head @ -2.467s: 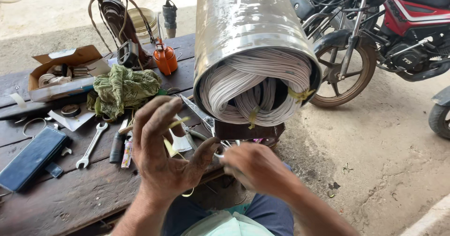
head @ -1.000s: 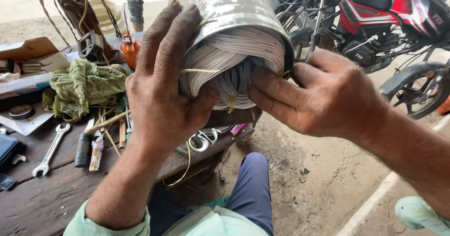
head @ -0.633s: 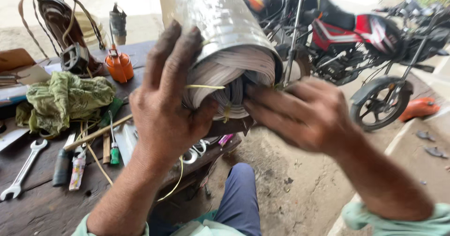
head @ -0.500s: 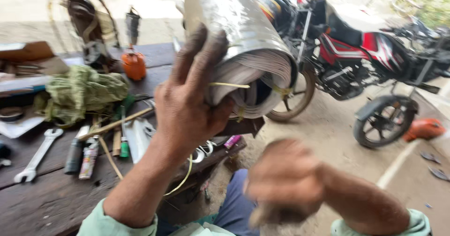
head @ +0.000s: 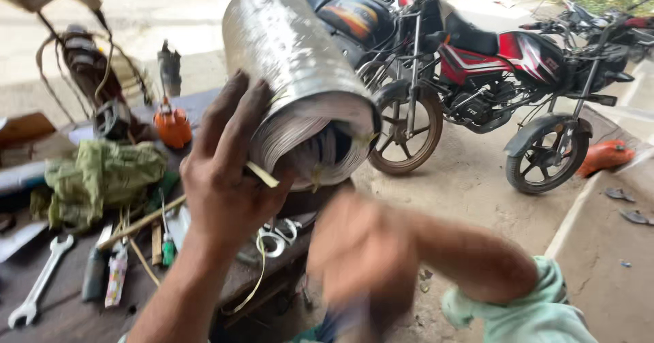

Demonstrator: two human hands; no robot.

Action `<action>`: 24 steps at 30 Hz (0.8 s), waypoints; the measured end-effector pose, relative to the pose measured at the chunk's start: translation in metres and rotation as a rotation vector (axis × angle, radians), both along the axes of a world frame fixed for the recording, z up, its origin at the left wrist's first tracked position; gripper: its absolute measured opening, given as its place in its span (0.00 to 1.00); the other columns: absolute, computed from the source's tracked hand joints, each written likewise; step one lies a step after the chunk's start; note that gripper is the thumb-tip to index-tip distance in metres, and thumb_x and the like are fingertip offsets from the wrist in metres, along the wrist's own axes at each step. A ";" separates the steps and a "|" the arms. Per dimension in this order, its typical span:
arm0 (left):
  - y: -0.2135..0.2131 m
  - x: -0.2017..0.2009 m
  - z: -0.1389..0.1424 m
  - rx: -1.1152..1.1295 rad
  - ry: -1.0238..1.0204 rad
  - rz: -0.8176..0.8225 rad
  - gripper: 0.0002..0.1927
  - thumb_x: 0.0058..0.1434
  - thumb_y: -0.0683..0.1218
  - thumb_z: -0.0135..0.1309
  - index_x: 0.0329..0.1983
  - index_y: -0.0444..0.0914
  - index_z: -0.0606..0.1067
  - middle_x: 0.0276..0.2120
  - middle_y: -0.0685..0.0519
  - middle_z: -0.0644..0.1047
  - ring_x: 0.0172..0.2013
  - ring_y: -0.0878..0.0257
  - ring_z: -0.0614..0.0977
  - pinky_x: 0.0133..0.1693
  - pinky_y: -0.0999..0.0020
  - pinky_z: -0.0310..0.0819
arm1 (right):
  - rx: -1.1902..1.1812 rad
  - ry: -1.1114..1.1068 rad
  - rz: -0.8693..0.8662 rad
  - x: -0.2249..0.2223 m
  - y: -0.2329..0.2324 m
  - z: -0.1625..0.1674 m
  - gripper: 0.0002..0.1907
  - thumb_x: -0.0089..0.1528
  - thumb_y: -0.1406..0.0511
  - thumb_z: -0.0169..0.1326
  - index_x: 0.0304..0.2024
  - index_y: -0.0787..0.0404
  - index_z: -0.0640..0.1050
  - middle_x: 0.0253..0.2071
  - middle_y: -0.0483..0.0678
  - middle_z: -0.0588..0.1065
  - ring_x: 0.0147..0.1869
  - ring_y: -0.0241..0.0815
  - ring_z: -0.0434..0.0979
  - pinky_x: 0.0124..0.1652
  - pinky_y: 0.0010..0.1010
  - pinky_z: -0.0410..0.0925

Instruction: The person works on a large cylindrical electrical coil, using a screwdriver to adjust internal components and a rubber band to secure the windings. They repeatedly manipulate the coil and tools while seated at a cluttered workbench.

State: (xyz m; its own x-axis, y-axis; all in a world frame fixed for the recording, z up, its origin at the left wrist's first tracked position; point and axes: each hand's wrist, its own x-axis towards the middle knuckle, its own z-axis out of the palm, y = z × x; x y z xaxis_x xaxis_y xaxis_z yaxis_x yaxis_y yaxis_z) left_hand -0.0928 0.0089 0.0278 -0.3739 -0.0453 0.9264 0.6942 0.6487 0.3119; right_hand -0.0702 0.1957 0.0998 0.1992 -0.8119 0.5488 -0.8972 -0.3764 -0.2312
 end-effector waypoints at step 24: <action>0.004 0.004 0.001 -0.034 0.017 0.002 0.32 0.68 0.56 0.61 0.70 0.37 0.69 0.64 0.38 0.72 0.67 0.45 0.75 0.67 0.53 0.75 | -0.077 1.039 -0.756 -0.047 0.101 -0.010 0.12 0.67 0.64 0.62 0.51 0.43 0.85 0.58 0.34 0.79 0.39 0.31 0.77 0.28 0.22 0.65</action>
State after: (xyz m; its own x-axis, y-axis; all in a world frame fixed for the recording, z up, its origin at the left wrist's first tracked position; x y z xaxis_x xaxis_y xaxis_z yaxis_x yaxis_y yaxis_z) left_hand -0.0884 0.0125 0.0285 -0.3580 -0.0141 0.9336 0.6976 0.6605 0.2775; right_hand -0.1174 0.2964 0.0895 0.0659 -0.8831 0.4645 -0.6374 0.3209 0.7005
